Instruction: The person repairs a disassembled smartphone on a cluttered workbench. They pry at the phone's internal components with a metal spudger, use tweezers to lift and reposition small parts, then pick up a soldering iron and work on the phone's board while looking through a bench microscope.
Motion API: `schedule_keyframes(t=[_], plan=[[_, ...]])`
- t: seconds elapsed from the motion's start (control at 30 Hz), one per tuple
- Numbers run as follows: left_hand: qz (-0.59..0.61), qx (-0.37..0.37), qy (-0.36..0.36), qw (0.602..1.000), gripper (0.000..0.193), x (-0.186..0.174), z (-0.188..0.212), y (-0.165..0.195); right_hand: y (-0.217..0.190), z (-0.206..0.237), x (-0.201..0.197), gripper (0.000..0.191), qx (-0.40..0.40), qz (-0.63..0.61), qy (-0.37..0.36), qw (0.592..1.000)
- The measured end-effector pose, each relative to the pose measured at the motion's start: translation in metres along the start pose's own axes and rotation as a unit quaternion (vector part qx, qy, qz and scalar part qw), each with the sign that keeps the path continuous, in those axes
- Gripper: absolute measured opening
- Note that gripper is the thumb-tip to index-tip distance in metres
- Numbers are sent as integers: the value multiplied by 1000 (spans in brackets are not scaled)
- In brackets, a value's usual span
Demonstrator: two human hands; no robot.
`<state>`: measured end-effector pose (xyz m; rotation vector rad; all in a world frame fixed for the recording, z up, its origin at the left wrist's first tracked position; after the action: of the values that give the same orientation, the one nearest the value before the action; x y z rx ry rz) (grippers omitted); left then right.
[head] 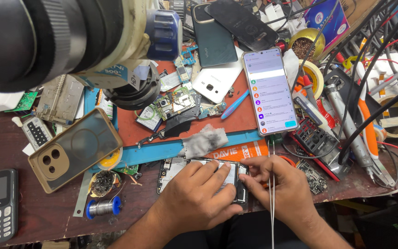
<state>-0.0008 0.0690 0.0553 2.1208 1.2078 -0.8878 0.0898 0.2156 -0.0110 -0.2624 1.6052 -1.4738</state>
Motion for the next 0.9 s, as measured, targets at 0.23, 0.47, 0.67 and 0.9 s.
schedule_keyframes(t=[0.23, 0.47, 0.67, 0.9], plan=[[-45, 27, -5, 999, 25, 0, -1, 5, -7, 3, -3, 37, -18, 52, 36, 998], [-40, 24, -5, 999, 23, -1, -2, 5, 2, 2, -1, 34, -13, 5, 20, 1000], [-40, 21, 4, 999, 19, -1, -3, 4, 4, 0, -2, 38, -2, 11, 24, 1000], [-25, 34, 2, 999, 33, -3, 0, 4, 2, -1, -1, 38, 9, -5, -11, 1000]])
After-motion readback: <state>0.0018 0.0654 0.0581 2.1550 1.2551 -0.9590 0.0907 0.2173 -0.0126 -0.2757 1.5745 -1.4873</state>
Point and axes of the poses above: each hand's wrist, its own z-axis away from the middle knuckle, its own x-axis out of the palm, y = z × x, the point moved 9 cm from there along -z, towards the middle knuckle, and after that the axes turned 15 degrees about x, right-handed, at the moved point
